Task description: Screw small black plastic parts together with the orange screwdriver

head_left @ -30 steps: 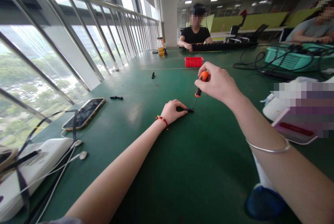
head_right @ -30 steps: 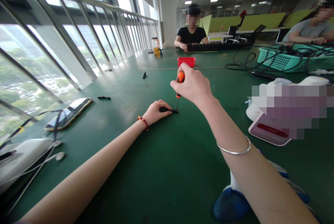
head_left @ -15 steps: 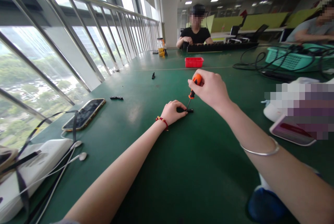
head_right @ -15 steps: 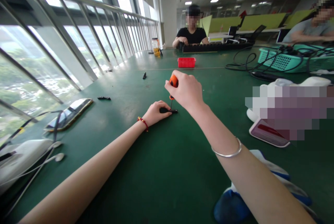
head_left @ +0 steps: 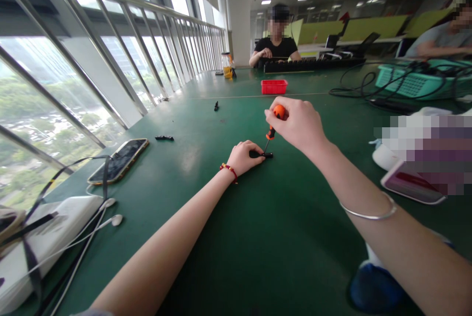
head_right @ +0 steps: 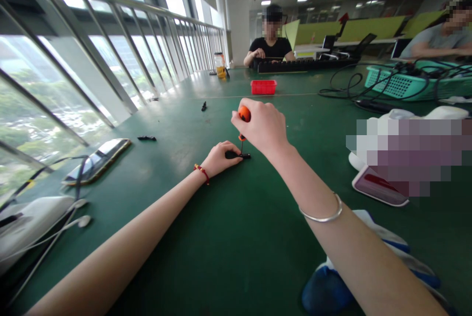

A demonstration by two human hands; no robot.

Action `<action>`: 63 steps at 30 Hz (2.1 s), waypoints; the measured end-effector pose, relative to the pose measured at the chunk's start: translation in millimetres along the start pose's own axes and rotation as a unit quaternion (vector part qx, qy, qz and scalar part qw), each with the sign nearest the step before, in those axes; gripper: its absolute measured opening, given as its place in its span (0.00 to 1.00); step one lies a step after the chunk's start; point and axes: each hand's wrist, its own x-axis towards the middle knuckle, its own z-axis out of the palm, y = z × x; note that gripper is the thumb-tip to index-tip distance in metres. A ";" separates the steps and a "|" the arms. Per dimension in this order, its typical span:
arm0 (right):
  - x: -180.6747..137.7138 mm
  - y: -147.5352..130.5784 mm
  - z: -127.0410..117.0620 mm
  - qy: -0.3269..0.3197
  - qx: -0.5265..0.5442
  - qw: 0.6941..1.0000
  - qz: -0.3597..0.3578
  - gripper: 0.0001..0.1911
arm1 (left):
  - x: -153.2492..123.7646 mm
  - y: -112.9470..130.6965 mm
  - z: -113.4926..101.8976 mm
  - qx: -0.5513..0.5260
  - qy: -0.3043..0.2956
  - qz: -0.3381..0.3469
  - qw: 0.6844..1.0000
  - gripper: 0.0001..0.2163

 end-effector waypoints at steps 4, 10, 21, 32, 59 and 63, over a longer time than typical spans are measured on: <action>-1.9 -2.4 0.0 -0.009 0.002 1.000 -0.001 0.12 | -0.1 0.5 -0.6 -0.003 0.000 0.000 1.000 0.06; -1.6 -2.0 2.1 -0.004 -0.051 0.999 0.007 0.12 | -0.1 0.9 -0.5 -0.001 0.001 0.001 1.000 0.06; -3.1 -6.5 -1.7 -0.014 -0.042 0.999 0.001 0.15 | -0.4 1.4 -0.7 -0.005 0.000 -0.001 1.000 0.06; -3.4 -6.4 -1.7 -0.002 -0.079 0.997 -0.008 0.15 | -0.1 0.2 0.3 0.002 0.002 0.000 1.000 0.06; -2.9 -6.3 -2.7 -0.016 -0.077 0.997 0.011 0.15 | 0.0 1.4 -0.7 0.000 -0.002 -0.002 1.000 0.06; -2.3 -5.6 -3.2 -0.018 -0.089 0.996 0.018 0.14 | 0.2 0.6 0.0 -0.001 -0.001 -0.001 1.000 0.06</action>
